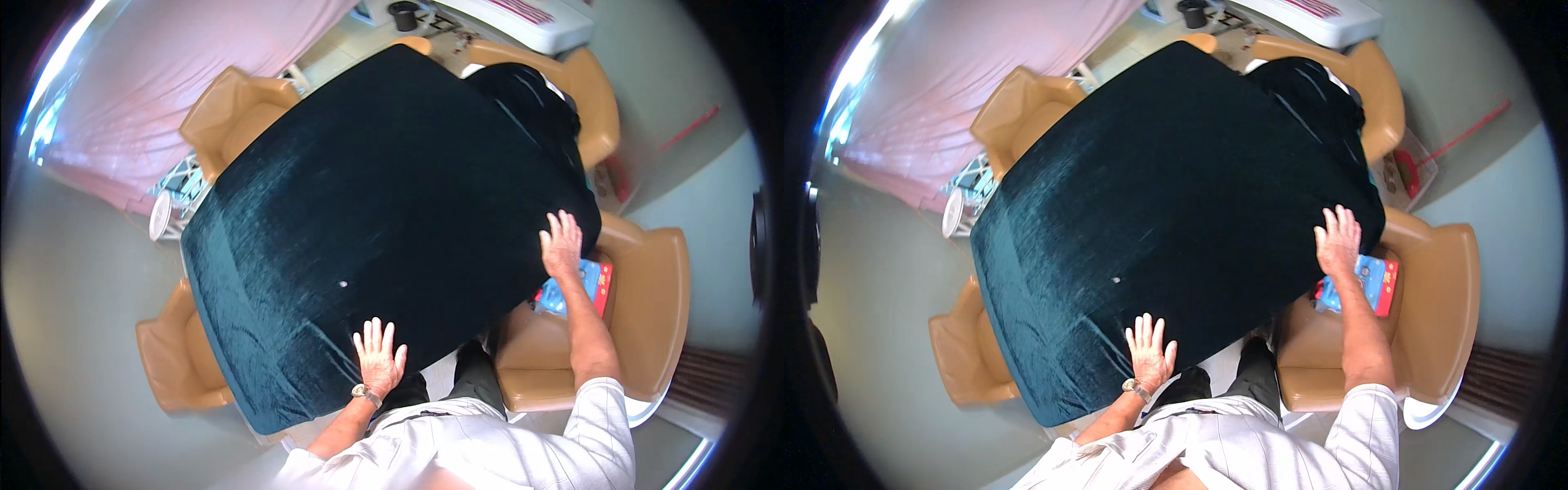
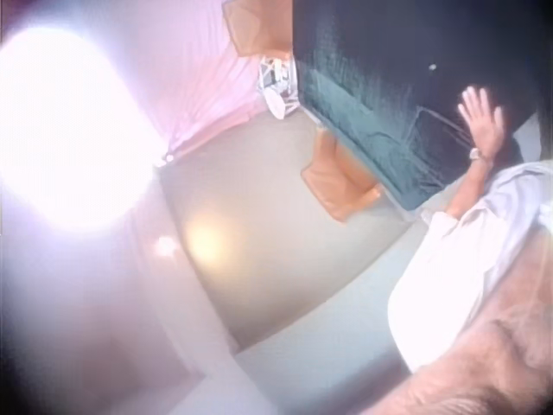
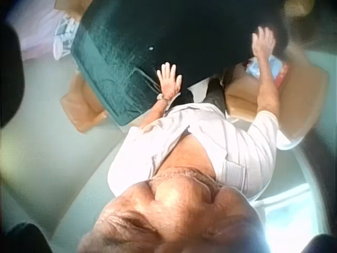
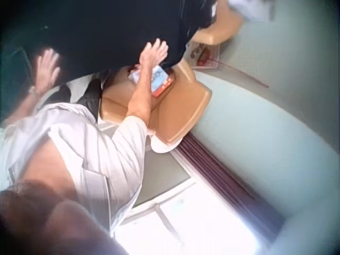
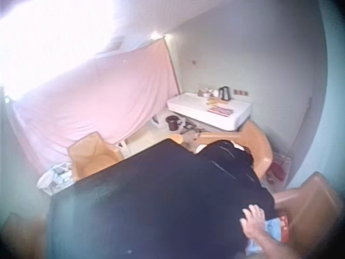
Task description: The person folds a large dark green cloth on a table. They smooth the surface, fold the edges inward, and then fold the cloth in half multiple times to create a compact stack.
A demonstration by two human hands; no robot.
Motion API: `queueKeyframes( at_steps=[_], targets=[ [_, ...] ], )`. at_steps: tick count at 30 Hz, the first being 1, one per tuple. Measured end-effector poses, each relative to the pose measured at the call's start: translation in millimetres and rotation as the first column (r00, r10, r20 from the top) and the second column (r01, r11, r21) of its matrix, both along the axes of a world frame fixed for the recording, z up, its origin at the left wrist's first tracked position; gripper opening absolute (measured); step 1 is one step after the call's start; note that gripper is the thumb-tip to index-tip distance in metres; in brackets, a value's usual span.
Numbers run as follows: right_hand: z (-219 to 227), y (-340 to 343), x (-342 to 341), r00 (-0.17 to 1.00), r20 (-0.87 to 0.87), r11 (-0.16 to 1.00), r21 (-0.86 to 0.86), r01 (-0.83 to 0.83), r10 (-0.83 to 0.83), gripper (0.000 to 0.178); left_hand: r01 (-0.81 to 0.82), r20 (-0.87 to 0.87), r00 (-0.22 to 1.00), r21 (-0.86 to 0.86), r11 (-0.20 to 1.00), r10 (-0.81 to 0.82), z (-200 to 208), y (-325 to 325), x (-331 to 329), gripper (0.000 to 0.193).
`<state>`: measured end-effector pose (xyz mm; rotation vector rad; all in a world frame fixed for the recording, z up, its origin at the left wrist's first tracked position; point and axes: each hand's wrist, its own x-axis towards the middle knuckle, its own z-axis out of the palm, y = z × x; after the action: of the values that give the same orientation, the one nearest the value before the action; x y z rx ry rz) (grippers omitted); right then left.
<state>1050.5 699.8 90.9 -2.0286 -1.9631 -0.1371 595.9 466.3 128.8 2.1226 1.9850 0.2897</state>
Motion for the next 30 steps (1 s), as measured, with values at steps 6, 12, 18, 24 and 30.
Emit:
queueKeyframes(
  at_steps=[6, 12, 18, 24, 30],
  targets=[
    [56.0, -34.6, -150.1, 0.985, 0.162, 0.959, 0.265, -0.101, 0.059, 0.038, 0.013, 0.132, 0.991, 0.003, 1.0, -0.013, 11.5, -87.5, -69.4, 0.06],
    [84.3, -152.3, -398.3, 0.77, -0.131, 0.778, 0.189, -0.599, 0.624, 0.032, -0.083, 0.147, 0.986, 0.047, 0.995, 0.075, 7.2, -168.4, -144.5, 0.058],
    [31.3, -269.6, -501.5, 0.599, -0.245, 0.608, -0.045, -0.793, 0.762, 0.055, -0.462, -0.021, 0.884, 0.108, 0.881, 0.466, -34.3, -256.8, -234.1, 0.059],
    [25.9, -279.2, -506.4, 0.597, -0.265, 0.614, -0.024, -0.789, 0.757, 0.051, -0.564, -0.094, 0.82, 0.039, 0.825, 0.565, -28.1, -298.3, -293.3, 0.061],
    [25.2, -288.2, -516.2, 0.61, -0.242, 0.626, -0.013, -0.78, 0.755, 0.05, -0.602, -0.098, 0.793, 0.021, 0.798, 0.601, -33.0, -332.3, -342.2, 0.063]
  ],
)
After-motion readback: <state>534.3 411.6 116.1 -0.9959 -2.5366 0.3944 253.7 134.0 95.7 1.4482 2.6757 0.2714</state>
